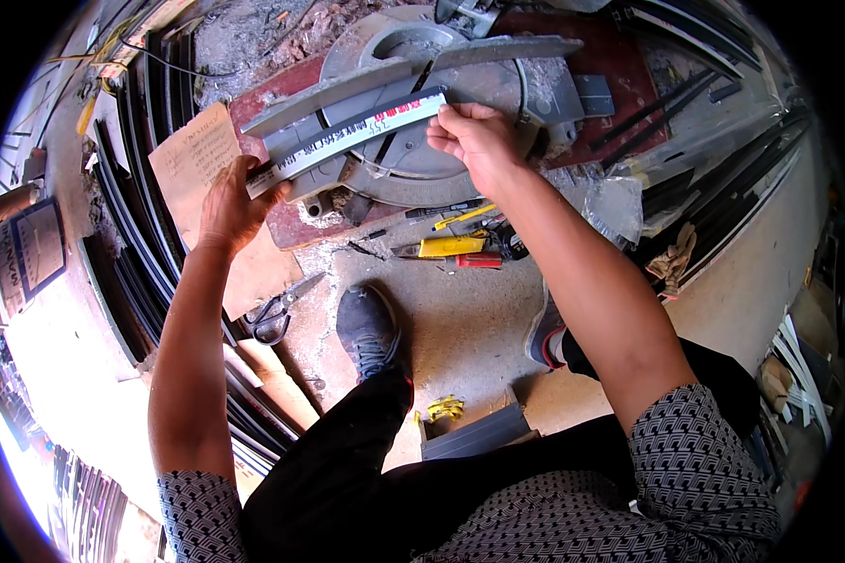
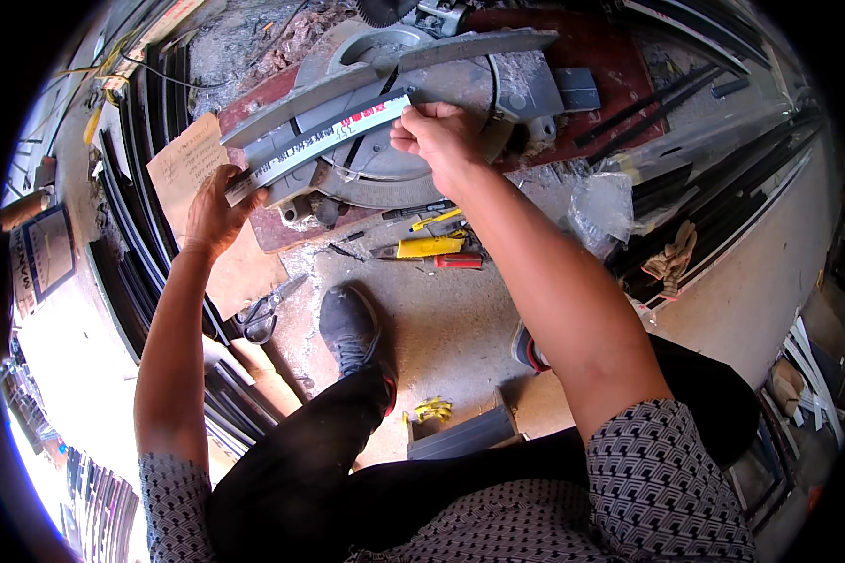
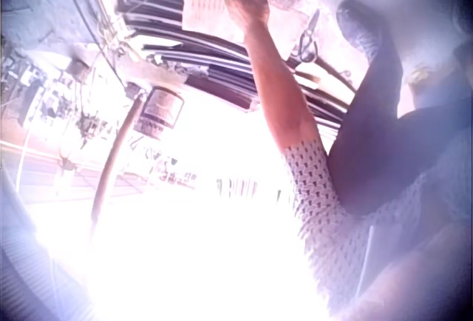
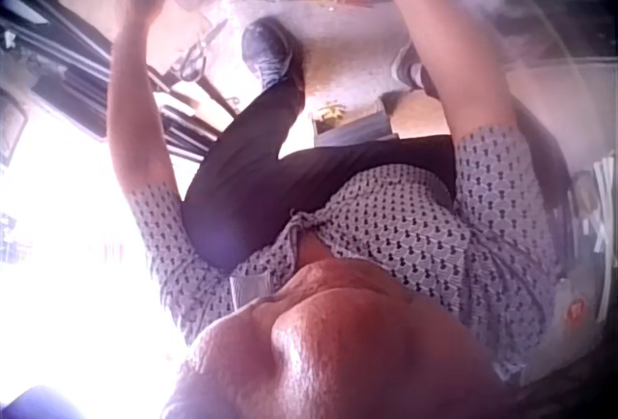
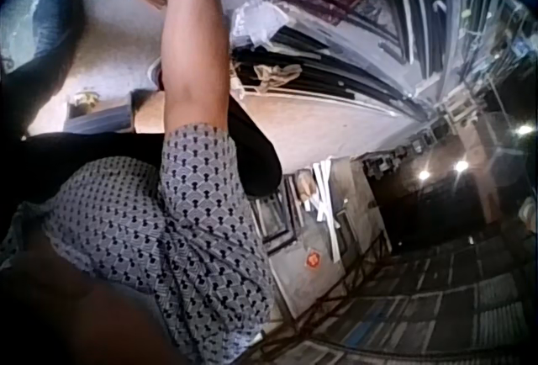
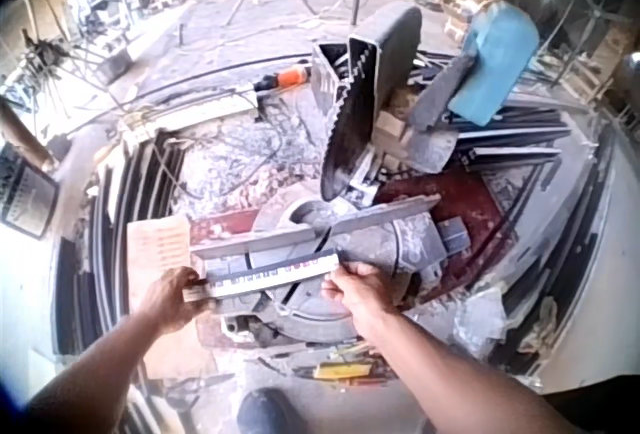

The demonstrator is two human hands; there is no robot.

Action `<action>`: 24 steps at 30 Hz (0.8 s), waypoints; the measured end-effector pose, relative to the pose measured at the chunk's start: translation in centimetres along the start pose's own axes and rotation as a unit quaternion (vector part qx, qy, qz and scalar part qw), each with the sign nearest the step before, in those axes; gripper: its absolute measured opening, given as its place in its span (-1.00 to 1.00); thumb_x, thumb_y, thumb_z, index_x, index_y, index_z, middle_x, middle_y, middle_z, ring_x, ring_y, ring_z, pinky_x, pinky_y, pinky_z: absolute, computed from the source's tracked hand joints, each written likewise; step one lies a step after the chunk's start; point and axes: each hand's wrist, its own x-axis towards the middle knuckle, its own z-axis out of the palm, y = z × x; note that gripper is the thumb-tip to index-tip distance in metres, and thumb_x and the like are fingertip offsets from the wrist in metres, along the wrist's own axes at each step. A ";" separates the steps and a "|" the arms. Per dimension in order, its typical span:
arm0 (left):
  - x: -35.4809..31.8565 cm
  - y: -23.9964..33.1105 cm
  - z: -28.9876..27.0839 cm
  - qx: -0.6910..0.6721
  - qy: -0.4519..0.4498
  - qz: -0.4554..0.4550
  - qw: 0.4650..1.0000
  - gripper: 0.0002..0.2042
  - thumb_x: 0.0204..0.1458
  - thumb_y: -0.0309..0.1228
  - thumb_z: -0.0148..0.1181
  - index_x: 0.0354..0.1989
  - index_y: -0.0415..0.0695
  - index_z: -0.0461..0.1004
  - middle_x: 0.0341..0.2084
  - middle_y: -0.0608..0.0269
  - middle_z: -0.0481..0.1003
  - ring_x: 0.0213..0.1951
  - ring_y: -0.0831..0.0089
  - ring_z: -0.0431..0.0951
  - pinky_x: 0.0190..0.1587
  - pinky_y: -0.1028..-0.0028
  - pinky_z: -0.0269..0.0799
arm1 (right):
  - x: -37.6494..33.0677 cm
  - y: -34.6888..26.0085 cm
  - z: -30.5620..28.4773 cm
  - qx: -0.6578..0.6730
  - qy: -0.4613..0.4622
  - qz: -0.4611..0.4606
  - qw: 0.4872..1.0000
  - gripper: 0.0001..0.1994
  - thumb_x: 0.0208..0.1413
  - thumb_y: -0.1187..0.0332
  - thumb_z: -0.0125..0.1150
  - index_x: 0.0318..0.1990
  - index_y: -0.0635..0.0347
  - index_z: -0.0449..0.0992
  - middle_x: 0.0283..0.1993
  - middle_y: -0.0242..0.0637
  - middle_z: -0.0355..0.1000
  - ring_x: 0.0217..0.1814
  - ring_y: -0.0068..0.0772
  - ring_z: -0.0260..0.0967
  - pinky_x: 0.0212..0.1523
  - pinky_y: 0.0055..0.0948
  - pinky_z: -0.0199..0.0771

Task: The person measures and marks a long profile with a tape measure and marker, then uses a miter saw to cut the profile. They repeat this process for a second profile, handling the pieces and tools throughout.

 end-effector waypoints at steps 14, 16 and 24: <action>2.7 -1.6 0.4 0.010 -0.004 0.045 0.999 -0.44 0.23 0.09 0.22 0.13 -0.16 0.45 -0.01 -0.11 0.54 0.11 -0.08 0.51 0.18 0.08 0.41 | -5.7 1.7 -2.2 -0.081 0.012 -0.071 0.994 -0.84 0.34 0.42 0.22 -0.03 0.30 0.53 -0.26 -0.33 0.55 -0.33 -0.56 0.54 -0.28 -0.54 0.63; 2.8 -1.9 0.4 0.009 0.003 0.052 0.999 -0.45 0.24 0.10 0.21 0.14 -0.14 0.45 0.00 -0.07 0.55 0.13 -0.06 0.50 0.20 0.09 0.39 | -7.2 2.6 -4.6 -0.104 0.027 -0.088 0.990 -0.85 0.35 0.41 0.21 -0.03 0.28 0.53 -0.26 -0.33 0.55 -0.32 -0.57 0.54 -0.27 -0.55 0.63; 2.9 -1.8 -0.7 0.051 -0.003 0.071 0.996 -0.48 0.27 0.07 0.17 0.20 -0.07 0.44 0.05 -0.04 0.54 0.17 -0.07 0.48 0.24 0.08 0.36 | -10.2 10.3 -23.5 -0.465 0.205 -0.117 0.853 -0.79 0.25 0.36 0.28 -0.01 0.17 0.54 -0.21 -0.16 0.59 -0.19 -0.17 0.62 -0.20 -0.22 0.61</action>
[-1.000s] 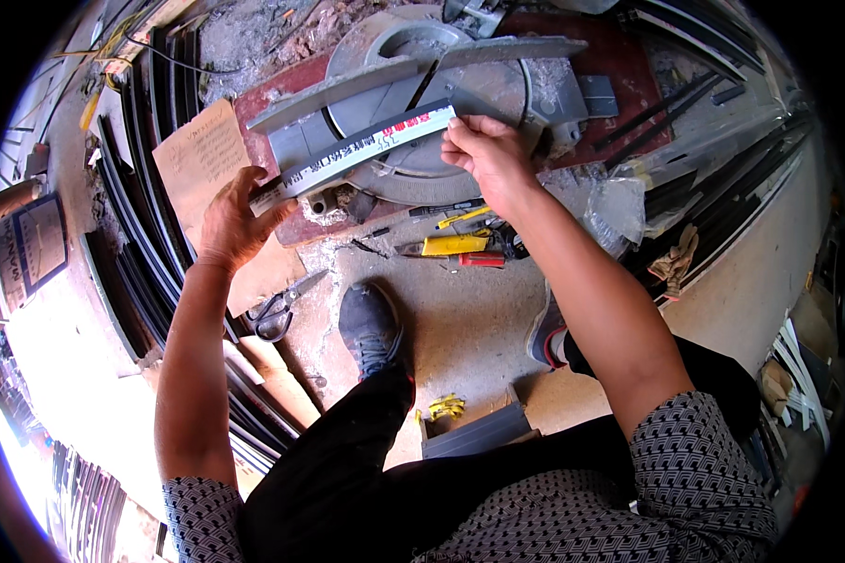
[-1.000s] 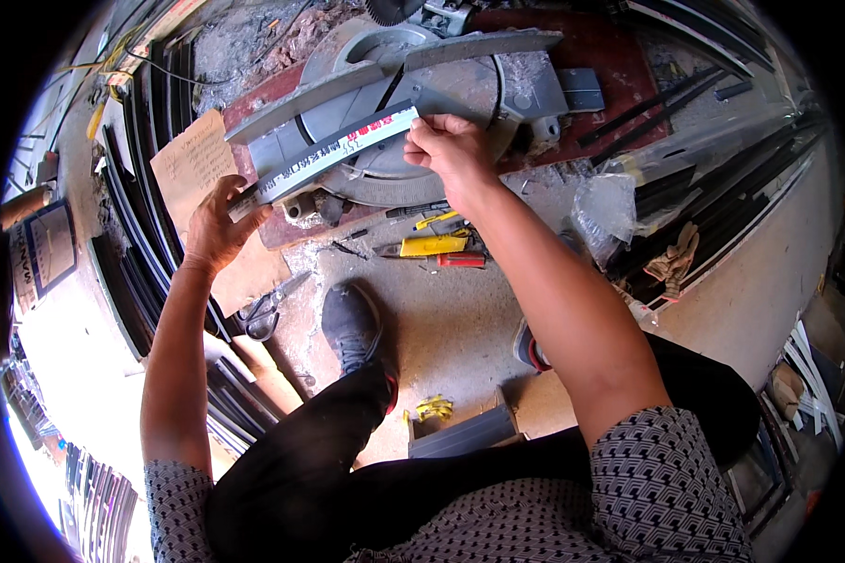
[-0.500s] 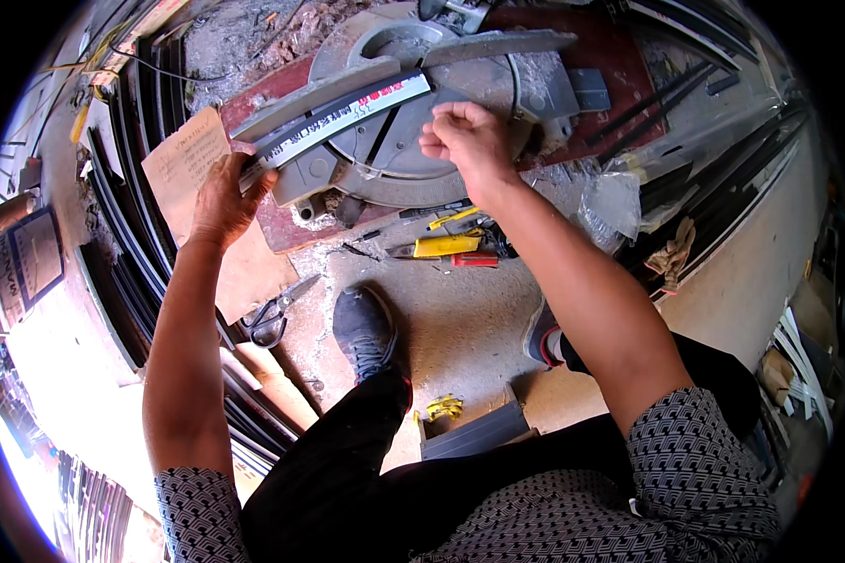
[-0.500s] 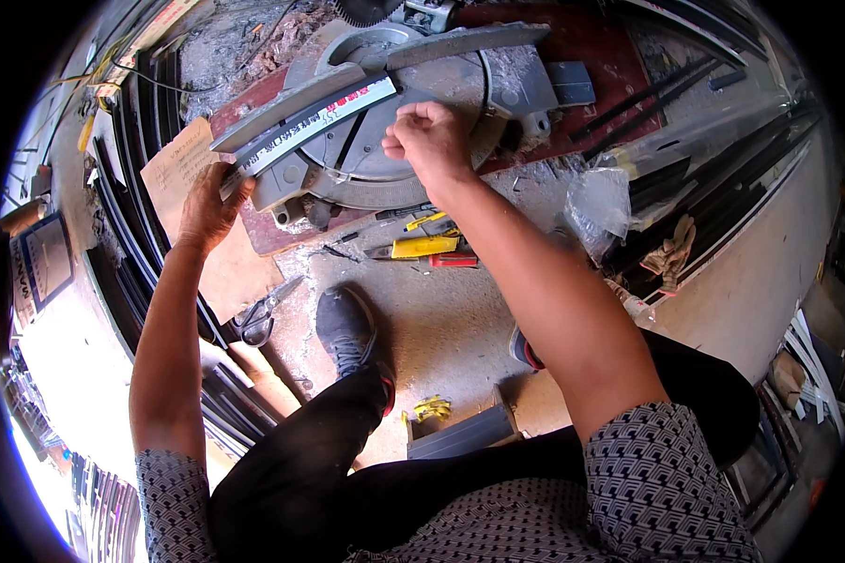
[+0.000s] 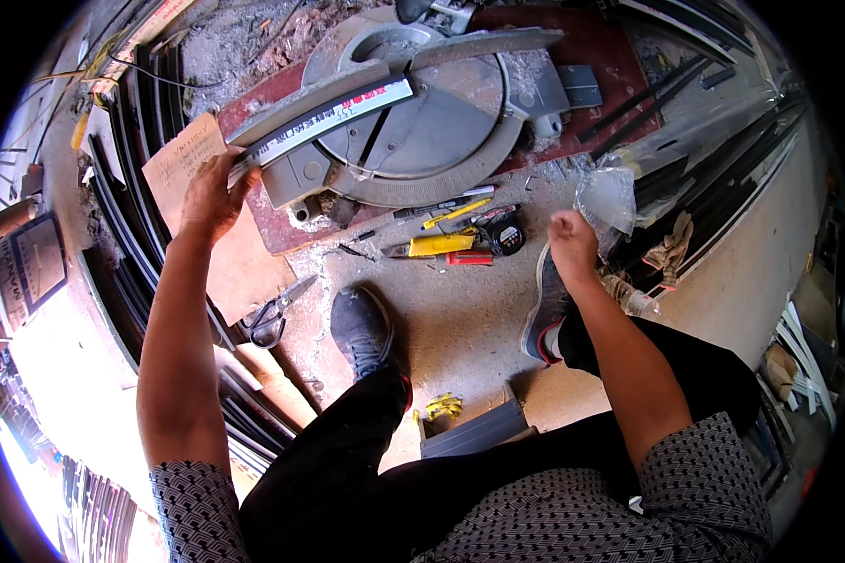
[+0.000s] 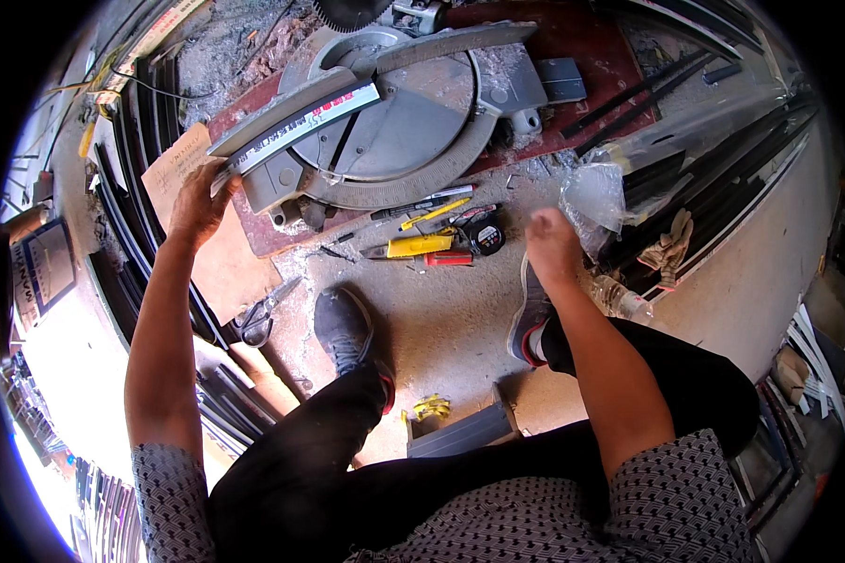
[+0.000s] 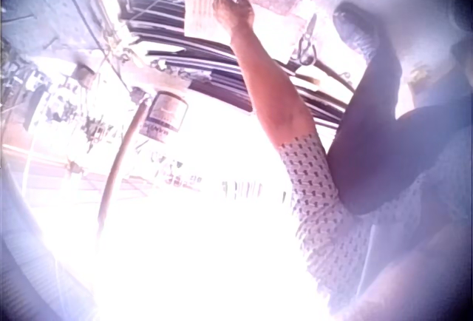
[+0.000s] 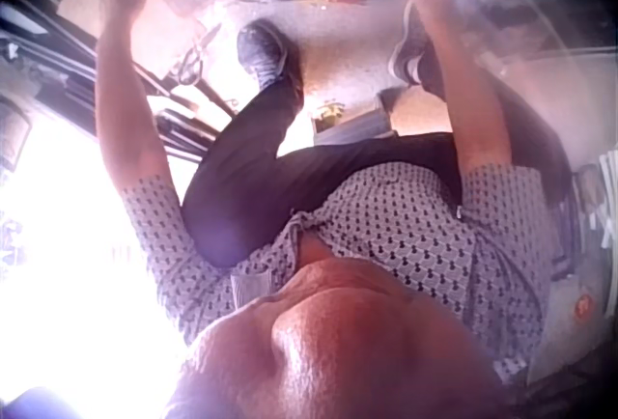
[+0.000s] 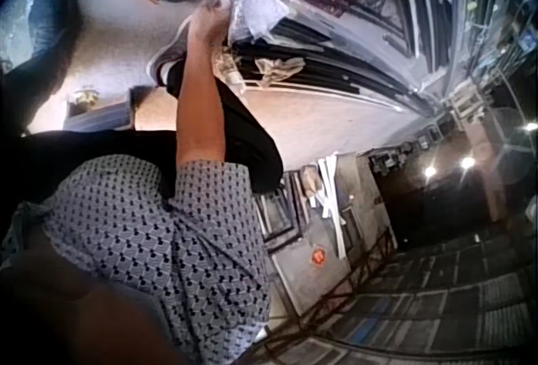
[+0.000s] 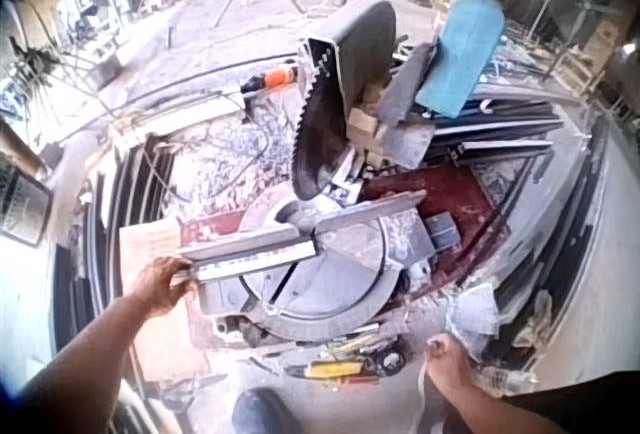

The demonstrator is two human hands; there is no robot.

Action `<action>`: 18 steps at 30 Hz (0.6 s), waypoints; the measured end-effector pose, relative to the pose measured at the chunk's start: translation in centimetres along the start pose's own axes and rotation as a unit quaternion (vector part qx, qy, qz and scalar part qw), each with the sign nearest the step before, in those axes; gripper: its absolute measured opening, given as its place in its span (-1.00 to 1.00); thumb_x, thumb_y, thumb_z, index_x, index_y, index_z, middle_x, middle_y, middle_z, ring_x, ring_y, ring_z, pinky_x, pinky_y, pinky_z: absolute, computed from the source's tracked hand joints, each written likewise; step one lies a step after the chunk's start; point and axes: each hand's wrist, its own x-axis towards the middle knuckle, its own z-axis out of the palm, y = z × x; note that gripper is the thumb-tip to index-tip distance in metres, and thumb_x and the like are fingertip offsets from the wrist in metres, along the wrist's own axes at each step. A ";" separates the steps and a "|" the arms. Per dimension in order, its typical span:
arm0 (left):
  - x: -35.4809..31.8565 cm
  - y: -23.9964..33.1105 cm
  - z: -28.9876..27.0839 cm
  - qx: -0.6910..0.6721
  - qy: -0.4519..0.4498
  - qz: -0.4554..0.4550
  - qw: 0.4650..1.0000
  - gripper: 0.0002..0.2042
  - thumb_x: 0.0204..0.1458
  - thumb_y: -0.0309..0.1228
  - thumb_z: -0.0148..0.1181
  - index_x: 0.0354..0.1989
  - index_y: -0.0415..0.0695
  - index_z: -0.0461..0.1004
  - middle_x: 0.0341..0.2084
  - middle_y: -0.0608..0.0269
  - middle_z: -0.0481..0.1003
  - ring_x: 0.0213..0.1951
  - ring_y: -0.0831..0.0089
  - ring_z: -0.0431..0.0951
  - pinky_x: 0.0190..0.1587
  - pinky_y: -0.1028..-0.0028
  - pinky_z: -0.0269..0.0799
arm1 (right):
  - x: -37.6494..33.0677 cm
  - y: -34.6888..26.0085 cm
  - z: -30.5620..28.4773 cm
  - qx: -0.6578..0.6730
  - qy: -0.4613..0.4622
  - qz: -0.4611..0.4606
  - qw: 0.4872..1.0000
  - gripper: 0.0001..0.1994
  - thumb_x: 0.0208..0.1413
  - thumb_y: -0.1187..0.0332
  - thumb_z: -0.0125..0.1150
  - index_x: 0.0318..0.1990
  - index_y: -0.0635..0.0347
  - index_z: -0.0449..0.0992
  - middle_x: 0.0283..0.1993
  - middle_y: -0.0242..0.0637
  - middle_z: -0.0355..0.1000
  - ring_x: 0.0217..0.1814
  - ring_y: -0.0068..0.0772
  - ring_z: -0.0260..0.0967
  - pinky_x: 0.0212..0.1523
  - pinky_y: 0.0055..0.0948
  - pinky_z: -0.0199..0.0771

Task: The person measures and marks a long profile with a tape measure and marker, then uses a miter saw to cut the profile. They repeat this process for a second profile, handling the pieces and tools throughout.

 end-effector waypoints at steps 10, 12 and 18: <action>0.2 0.8 0.0 -0.006 0.010 -0.052 0.999 -0.39 0.23 0.11 0.22 0.26 -0.12 0.43 0.10 -0.09 0.54 0.20 -0.08 0.48 0.25 0.09 0.36 | -3.5 1.6 0.2 -0.174 0.103 -0.081 0.976 -0.81 0.12 0.33 0.29 -0.21 0.13 0.40 -0.26 0.00 0.43 -0.11 0.21 0.41 -0.08 0.09 0.38; 0.6 1.3 0.1 -0.015 0.018 -0.045 0.999 -0.39 0.21 0.10 0.23 0.24 -0.13 0.46 0.08 -0.09 0.55 0.17 -0.08 0.49 0.23 0.09 0.37 | -3.7 1.9 0.2 -0.173 0.105 -0.101 0.974 -0.79 0.10 0.34 0.30 -0.20 0.13 0.38 -0.26 0.00 0.40 -0.12 0.21 0.39 -0.07 0.09 0.36; 1.0 1.6 0.1 -0.030 0.014 -0.037 0.999 -0.38 0.21 0.17 0.19 0.15 -0.17 0.51 0.05 -0.08 0.56 0.16 -0.07 0.51 0.21 0.09 0.39 | -3.2 1.7 0.7 -0.200 0.116 -0.121 0.965 -0.76 0.07 0.34 0.30 -0.22 0.13 0.35 -0.26 -0.01 0.38 -0.13 0.20 0.37 -0.09 0.10 0.34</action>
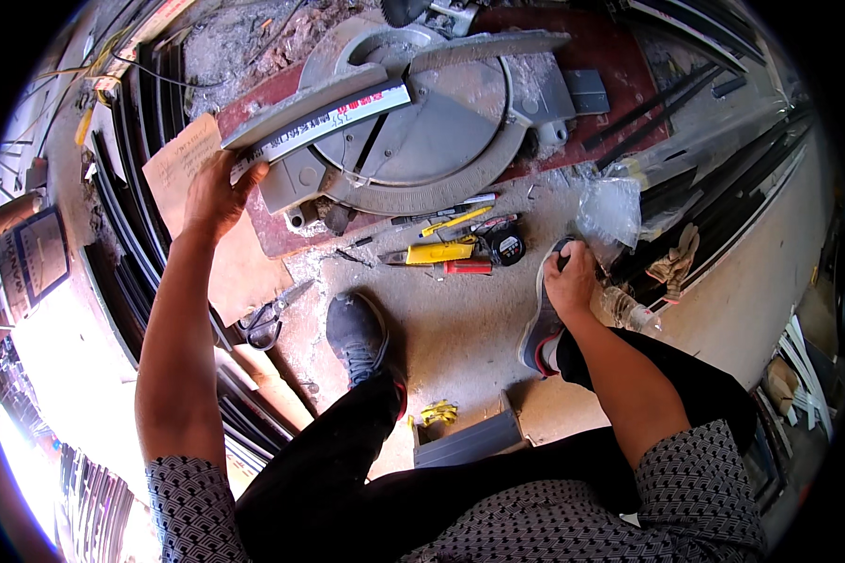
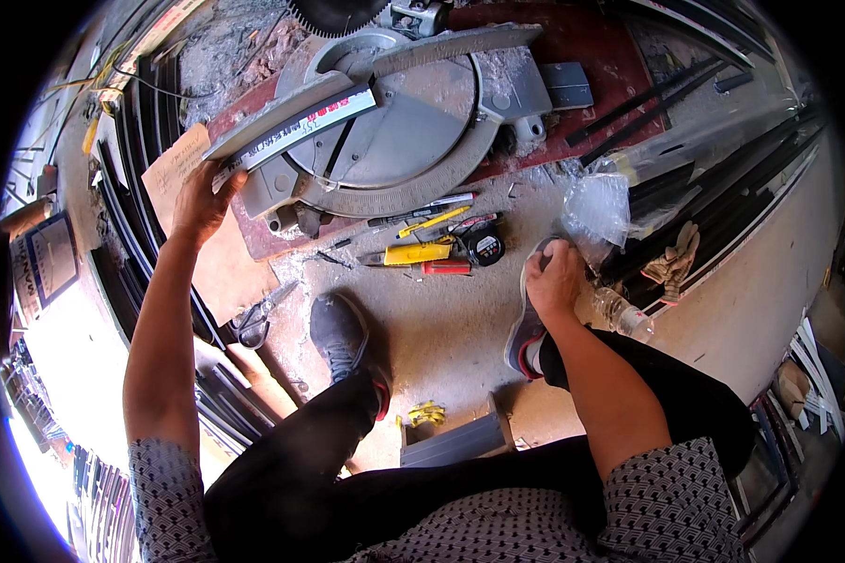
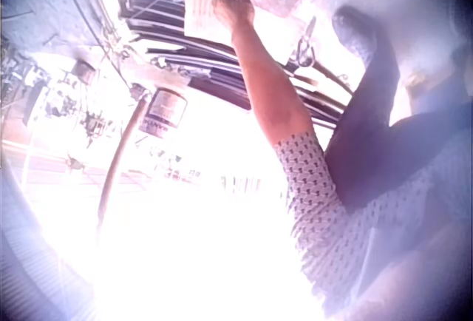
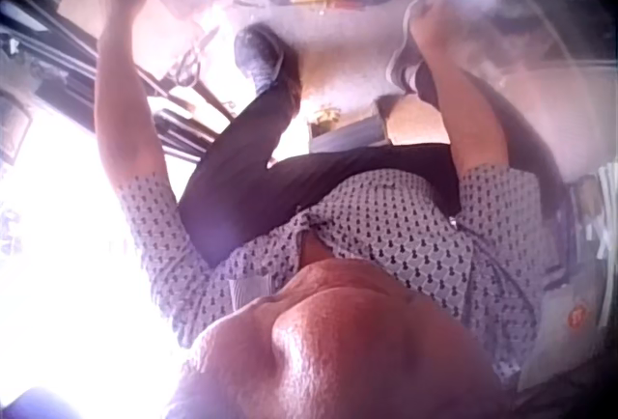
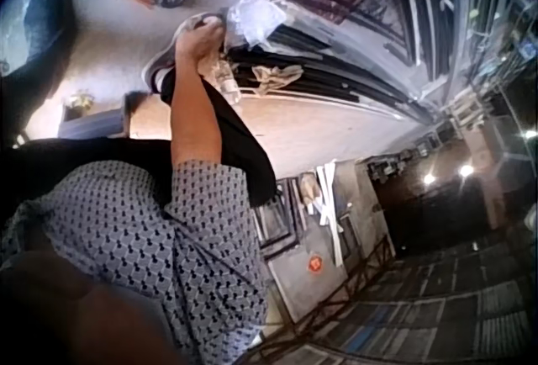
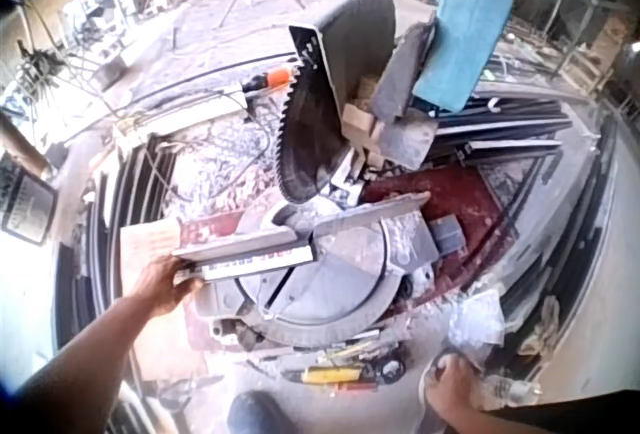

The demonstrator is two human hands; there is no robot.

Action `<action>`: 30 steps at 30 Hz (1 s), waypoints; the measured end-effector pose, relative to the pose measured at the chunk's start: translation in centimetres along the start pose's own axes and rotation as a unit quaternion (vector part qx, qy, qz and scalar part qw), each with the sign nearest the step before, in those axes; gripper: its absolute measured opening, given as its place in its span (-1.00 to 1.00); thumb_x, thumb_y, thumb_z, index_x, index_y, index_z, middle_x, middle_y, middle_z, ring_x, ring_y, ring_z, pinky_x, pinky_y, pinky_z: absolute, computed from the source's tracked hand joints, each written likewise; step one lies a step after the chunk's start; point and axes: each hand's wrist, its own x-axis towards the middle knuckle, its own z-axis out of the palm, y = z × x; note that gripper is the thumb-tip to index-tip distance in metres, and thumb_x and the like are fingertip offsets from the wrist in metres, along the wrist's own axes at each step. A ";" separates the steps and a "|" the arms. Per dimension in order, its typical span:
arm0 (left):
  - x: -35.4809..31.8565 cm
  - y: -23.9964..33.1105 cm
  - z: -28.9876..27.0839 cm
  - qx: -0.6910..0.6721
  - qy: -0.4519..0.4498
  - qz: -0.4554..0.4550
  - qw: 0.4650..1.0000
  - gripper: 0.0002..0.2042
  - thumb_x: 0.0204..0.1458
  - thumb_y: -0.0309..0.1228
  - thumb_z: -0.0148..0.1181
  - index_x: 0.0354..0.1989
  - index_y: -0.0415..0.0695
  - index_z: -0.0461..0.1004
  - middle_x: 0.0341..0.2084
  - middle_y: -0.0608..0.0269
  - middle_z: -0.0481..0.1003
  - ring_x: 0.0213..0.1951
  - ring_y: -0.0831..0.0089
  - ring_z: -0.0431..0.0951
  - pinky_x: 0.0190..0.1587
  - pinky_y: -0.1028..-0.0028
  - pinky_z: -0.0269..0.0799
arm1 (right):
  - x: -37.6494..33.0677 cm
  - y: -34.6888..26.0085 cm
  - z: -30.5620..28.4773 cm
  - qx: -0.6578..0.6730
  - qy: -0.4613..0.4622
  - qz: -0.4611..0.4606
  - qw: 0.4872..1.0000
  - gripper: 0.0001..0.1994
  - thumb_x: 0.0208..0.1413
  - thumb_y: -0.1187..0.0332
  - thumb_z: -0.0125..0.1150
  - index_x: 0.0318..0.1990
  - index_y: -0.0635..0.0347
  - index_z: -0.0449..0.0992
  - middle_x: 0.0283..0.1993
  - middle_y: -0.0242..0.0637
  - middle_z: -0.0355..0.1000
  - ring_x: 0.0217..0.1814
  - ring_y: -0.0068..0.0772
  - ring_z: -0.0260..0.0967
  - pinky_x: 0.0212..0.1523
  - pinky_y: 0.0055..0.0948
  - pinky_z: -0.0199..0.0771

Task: The person measures and marks a long profile with a tape measure and marker, then uses a miter saw to cut the profile. They repeat this process for a second profile, handling the pieces and tools throughout.

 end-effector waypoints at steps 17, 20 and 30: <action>0.1 -0.5 0.4 -0.006 -0.002 0.010 1.000 -0.28 0.19 0.28 0.13 0.15 -0.21 0.49 0.03 -0.15 0.56 0.14 -0.09 0.52 0.20 0.12 0.39 | 0.3 -0.5 -0.1 -0.027 0.002 -0.014 1.000 -0.76 0.03 0.35 0.29 -0.25 0.13 0.31 -0.31 0.00 0.32 -0.21 0.24 0.35 -0.15 0.12 0.34; 0.0 0.1 0.4 -0.019 0.021 0.017 0.999 -0.35 0.21 0.23 0.14 0.10 -0.18 0.53 -0.02 -0.06 0.57 0.09 -0.08 0.53 0.17 0.10 0.41 | 0.3 -0.4 0.0 -0.027 0.008 -0.013 1.000 -0.76 0.04 0.35 0.28 -0.24 0.12 0.31 -0.29 0.00 0.33 -0.20 0.24 0.36 -0.15 0.12 0.35; -0.1 -0.1 0.4 -0.024 0.012 0.012 1.000 -0.35 0.20 0.22 0.17 0.13 -0.17 0.52 0.01 -0.03 0.57 0.13 -0.05 0.52 0.19 0.10 0.41 | 0.2 -0.6 -0.1 -0.031 -0.011 -0.002 0.999 -0.74 0.04 0.36 0.28 -0.22 0.14 0.30 -0.27 -0.02 0.34 -0.17 0.21 0.37 -0.14 0.10 0.37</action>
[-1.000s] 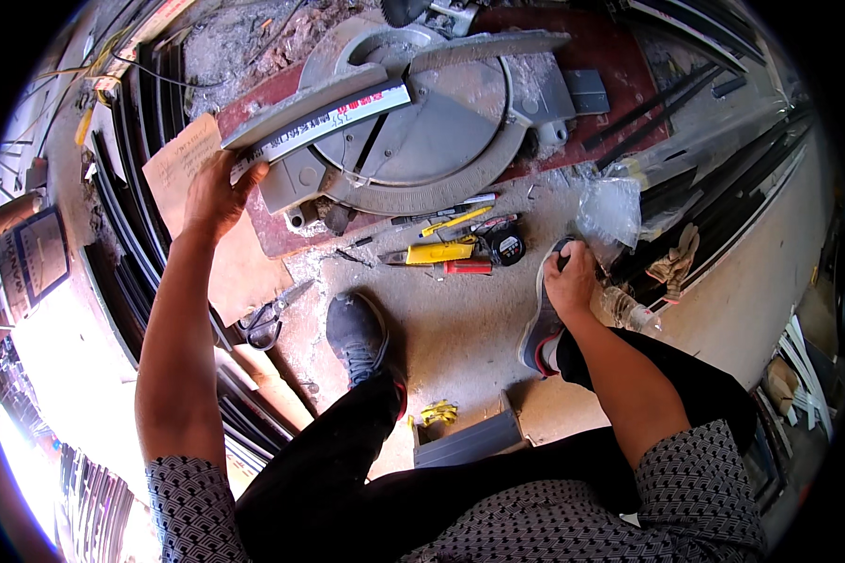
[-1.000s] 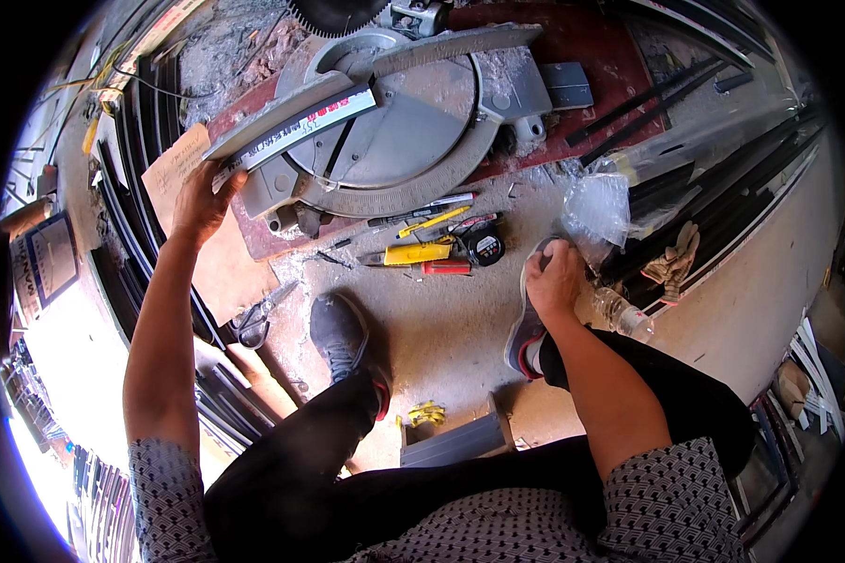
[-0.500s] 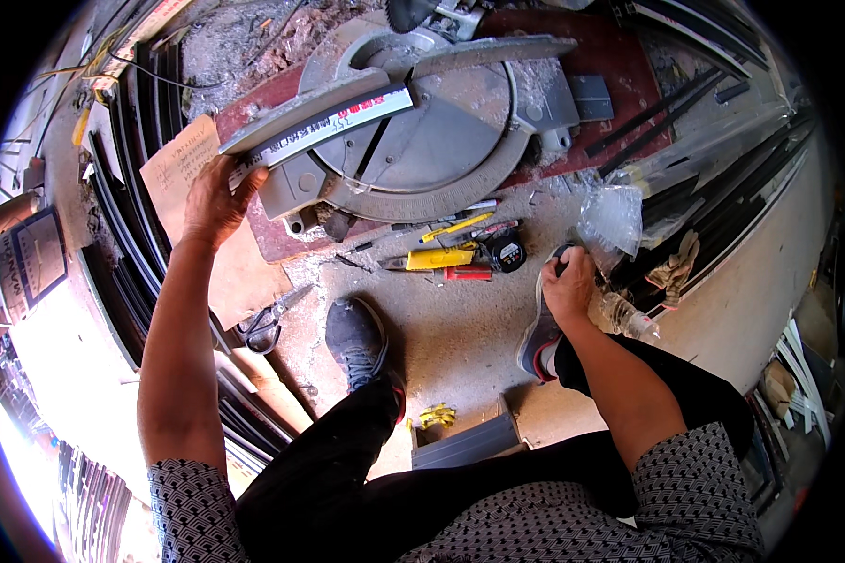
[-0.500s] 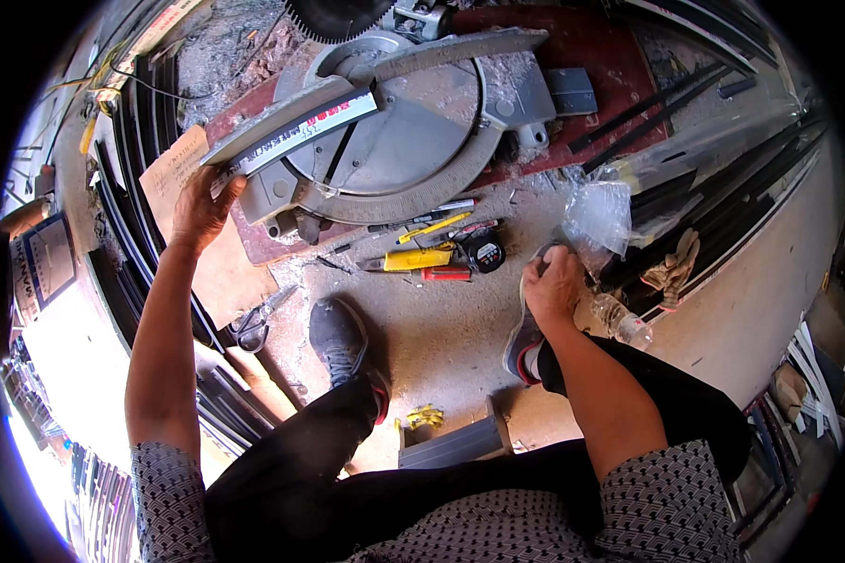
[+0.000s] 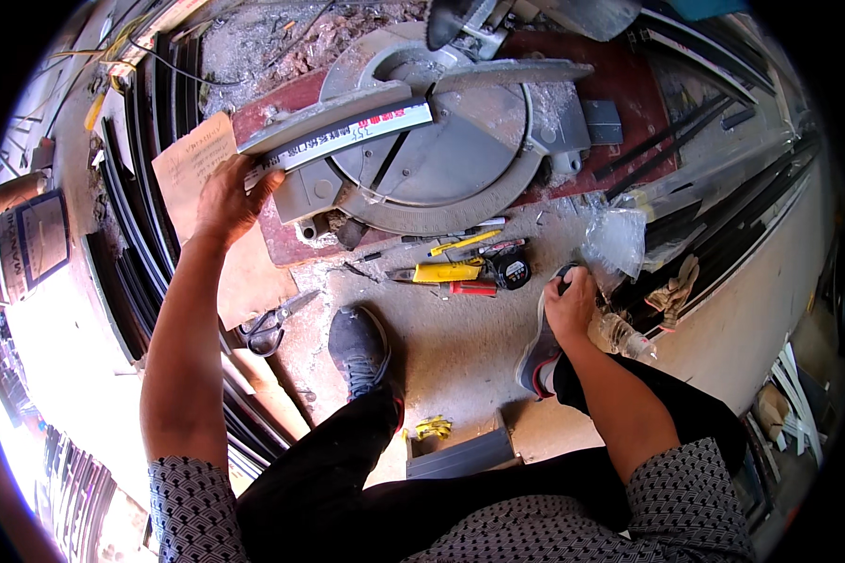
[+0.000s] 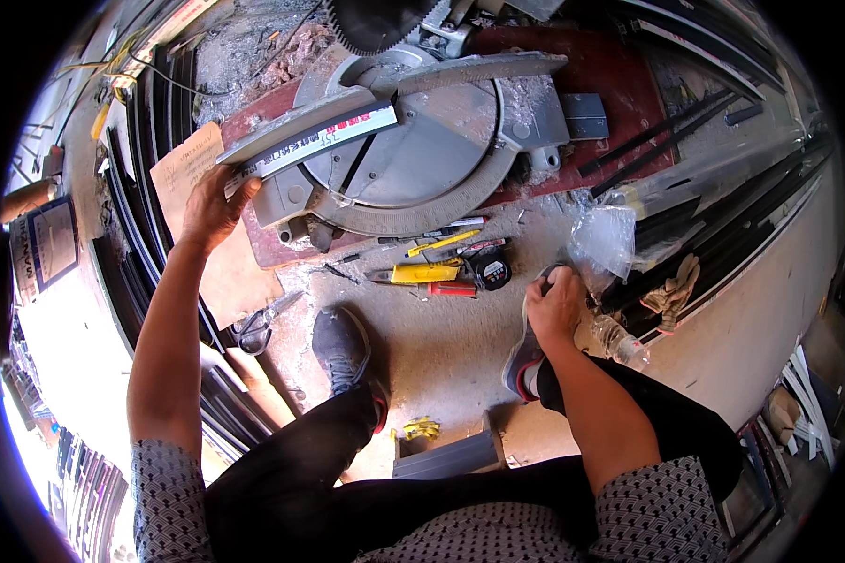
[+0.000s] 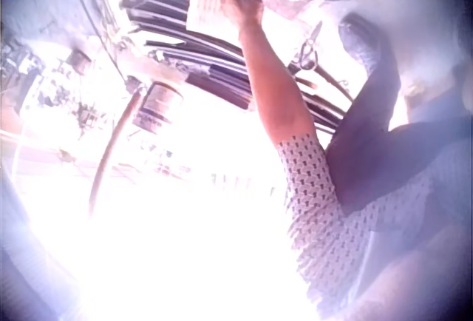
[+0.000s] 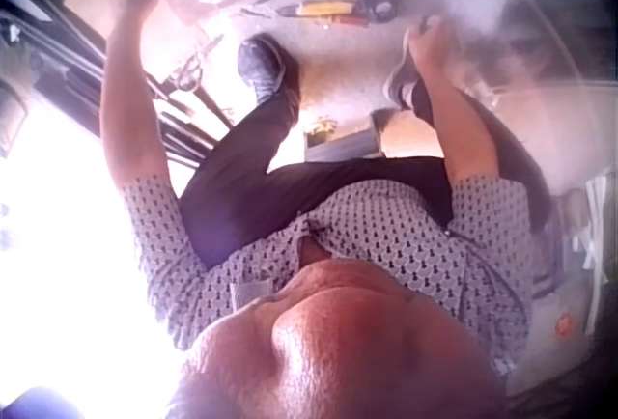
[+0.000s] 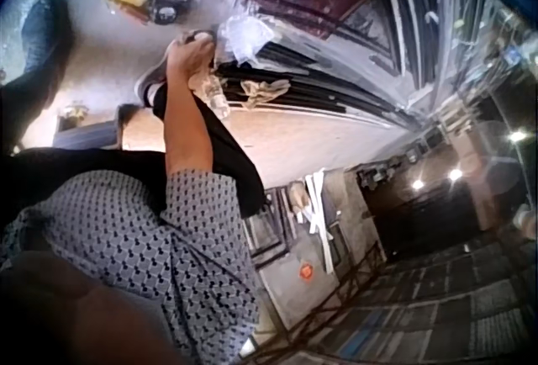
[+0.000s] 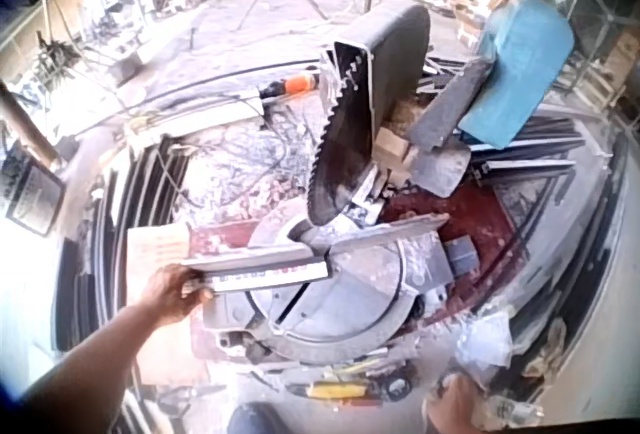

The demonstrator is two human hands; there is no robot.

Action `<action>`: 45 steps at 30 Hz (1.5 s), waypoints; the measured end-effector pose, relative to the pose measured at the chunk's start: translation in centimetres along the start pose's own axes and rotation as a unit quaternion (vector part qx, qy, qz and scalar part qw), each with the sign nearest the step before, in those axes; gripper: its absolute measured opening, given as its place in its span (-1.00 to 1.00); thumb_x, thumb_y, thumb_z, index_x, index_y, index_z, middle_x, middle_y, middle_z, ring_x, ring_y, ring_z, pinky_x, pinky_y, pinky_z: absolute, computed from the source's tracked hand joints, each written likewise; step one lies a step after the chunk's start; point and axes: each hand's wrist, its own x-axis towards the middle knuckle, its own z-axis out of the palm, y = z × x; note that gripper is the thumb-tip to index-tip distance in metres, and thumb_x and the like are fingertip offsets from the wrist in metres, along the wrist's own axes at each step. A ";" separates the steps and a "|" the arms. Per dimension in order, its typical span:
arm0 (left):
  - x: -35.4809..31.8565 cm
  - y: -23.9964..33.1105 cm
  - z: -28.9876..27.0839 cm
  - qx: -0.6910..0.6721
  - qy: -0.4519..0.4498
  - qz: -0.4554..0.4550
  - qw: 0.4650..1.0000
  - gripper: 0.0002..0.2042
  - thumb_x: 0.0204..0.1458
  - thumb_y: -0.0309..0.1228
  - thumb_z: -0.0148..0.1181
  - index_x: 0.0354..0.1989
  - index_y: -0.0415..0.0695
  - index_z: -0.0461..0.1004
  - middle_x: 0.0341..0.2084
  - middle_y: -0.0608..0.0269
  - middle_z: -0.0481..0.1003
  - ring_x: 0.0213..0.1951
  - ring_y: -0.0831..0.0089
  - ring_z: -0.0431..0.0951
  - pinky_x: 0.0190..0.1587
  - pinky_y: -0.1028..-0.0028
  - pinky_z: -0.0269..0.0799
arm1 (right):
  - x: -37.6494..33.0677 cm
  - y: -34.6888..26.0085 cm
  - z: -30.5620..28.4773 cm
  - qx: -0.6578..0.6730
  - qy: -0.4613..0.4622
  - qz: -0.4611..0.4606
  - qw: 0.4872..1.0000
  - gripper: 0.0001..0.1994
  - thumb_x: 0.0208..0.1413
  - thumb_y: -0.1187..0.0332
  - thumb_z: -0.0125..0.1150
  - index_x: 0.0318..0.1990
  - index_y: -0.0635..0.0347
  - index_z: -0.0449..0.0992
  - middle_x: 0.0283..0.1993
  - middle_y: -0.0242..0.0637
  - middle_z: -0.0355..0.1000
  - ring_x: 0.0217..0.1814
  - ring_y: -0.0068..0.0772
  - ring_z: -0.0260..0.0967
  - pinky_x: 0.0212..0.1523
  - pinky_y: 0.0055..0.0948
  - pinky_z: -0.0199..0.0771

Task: The person measures and marks a long profile with a tape measure and marker, then uses a miter saw to cut the profile. They repeat this process for a second profile, handling the pieces and tools throughout.

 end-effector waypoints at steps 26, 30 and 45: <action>-0.3 -0.3 0.2 -0.005 0.022 -0.006 1.000 -0.44 0.18 0.14 0.23 0.08 -0.11 0.54 -0.05 -0.03 0.58 0.07 -0.10 0.53 0.14 0.04 0.42 | 2.0 0.3 -0.8 0.138 -0.041 0.116 0.983 -0.80 0.13 0.30 0.30 -0.26 0.18 0.43 -0.28 -0.01 0.47 -0.16 0.09 0.46 -0.08 -0.08 0.43; 0.0 0.3 -0.3 -0.003 -0.005 -0.019 1.000 -0.43 0.19 0.12 0.22 0.11 -0.14 0.52 -0.01 -0.05 0.56 0.09 -0.12 0.52 0.16 0.05 0.40 | 10.0 -3.3 -7.1 0.393 0.035 0.178 0.901 -0.78 0.34 0.25 0.19 -0.22 0.25 0.48 -0.30 -0.33 0.46 -0.26 -0.45 0.40 -0.16 -0.38 0.44; -0.1 -0.6 0.3 -0.019 0.033 0.015 0.999 -0.49 0.20 0.08 0.23 0.02 -0.16 0.53 -0.14 -0.09 0.56 -0.03 -0.16 0.54 0.05 0.02 0.44 | 37.5 -23.6 -40.3 0.399 -0.026 -0.103 0.911 -0.51 0.40 0.01 0.14 0.20 0.24 0.54 0.07 -0.42 0.53 0.09 -0.65 0.41 0.04 -0.56 0.37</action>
